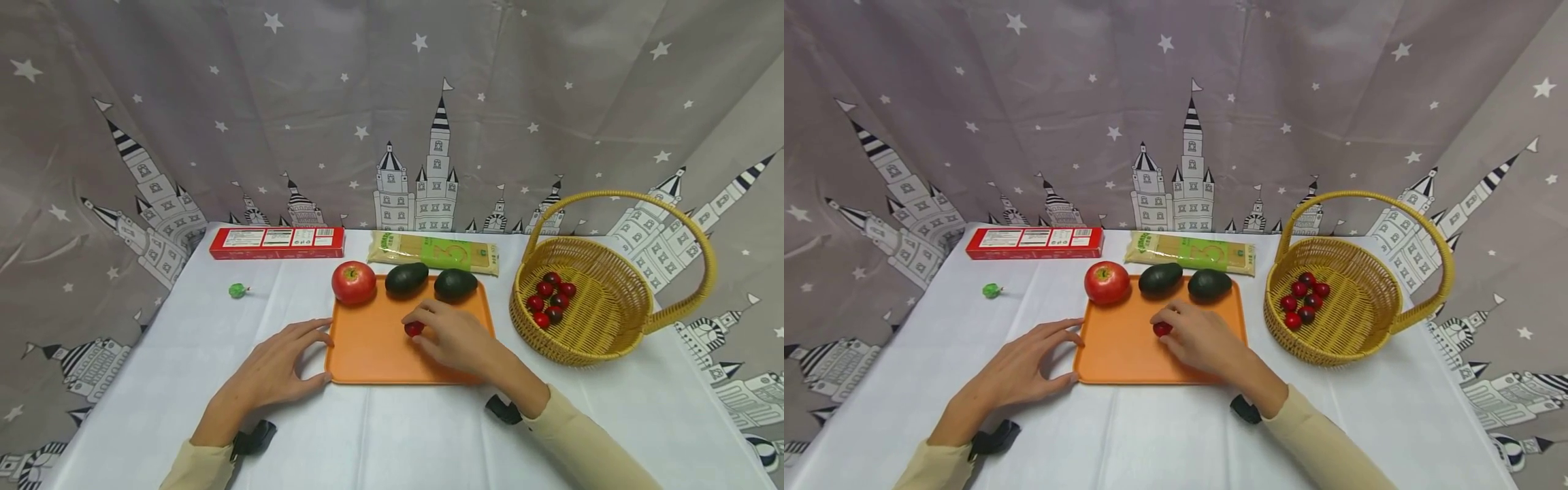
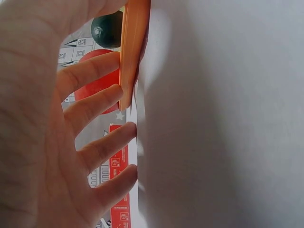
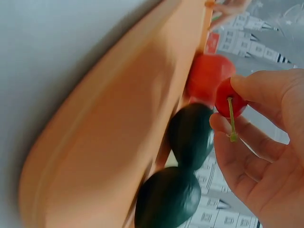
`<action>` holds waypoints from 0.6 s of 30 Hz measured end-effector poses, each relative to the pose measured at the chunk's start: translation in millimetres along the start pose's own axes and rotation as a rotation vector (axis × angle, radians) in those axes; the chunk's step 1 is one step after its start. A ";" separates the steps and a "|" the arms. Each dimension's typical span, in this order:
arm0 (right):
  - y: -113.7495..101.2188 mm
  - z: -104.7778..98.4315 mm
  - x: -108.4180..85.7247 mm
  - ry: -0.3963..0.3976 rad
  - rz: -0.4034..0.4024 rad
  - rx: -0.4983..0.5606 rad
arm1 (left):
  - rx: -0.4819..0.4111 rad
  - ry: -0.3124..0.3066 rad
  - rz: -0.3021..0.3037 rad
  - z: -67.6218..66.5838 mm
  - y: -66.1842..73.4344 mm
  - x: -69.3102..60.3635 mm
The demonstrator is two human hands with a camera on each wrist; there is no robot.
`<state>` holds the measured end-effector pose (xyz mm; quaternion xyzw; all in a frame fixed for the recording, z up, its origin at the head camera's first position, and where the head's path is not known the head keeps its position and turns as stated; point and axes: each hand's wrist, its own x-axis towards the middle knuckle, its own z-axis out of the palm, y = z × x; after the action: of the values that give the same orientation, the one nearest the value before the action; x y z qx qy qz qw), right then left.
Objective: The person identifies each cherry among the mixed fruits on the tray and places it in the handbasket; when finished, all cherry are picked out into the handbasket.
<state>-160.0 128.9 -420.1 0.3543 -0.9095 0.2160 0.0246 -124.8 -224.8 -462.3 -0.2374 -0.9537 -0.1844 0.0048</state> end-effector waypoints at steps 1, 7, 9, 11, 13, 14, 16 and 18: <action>2.8 -2.6 -2.3 0.008 0.010 -0.004 | -0.001 0.000 0.000 0.0 0.1 0.1; 15.1 -18.9 -16.1 0.038 0.103 -0.013 | -0.005 0.003 0.006 0.2 0.0 0.3; 19.3 -23.9 -20.3 0.043 0.134 -0.013 | -0.004 0.005 0.008 0.2 0.0 0.3; 23.5 -28.7 -24.2 0.049 0.160 -0.011 | -0.001 0.005 0.007 0.2 -0.2 0.4; 27.9 -33.5 -28.7 0.063 0.187 -0.009 | -0.003 0.004 0.007 0.5 -0.5 0.3; 29.8 -36.0 -31.0 0.071 0.202 -0.007 | -0.003 0.002 0.003 0.4 -0.3 0.4; 33.5 -41.1 -36.1 0.091 0.225 -0.011 | -0.003 0.000 0.002 0.4 -0.4 0.2; 36.9 -45.9 -41.0 0.112 0.236 -0.020 | -0.004 -0.002 -0.001 0.3 -0.3 0.2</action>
<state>-158.5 198.0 -400.5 0.2320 -0.9442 0.2277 0.0534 -125.1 -224.8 -462.7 -0.2374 -0.9534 -0.1860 0.0031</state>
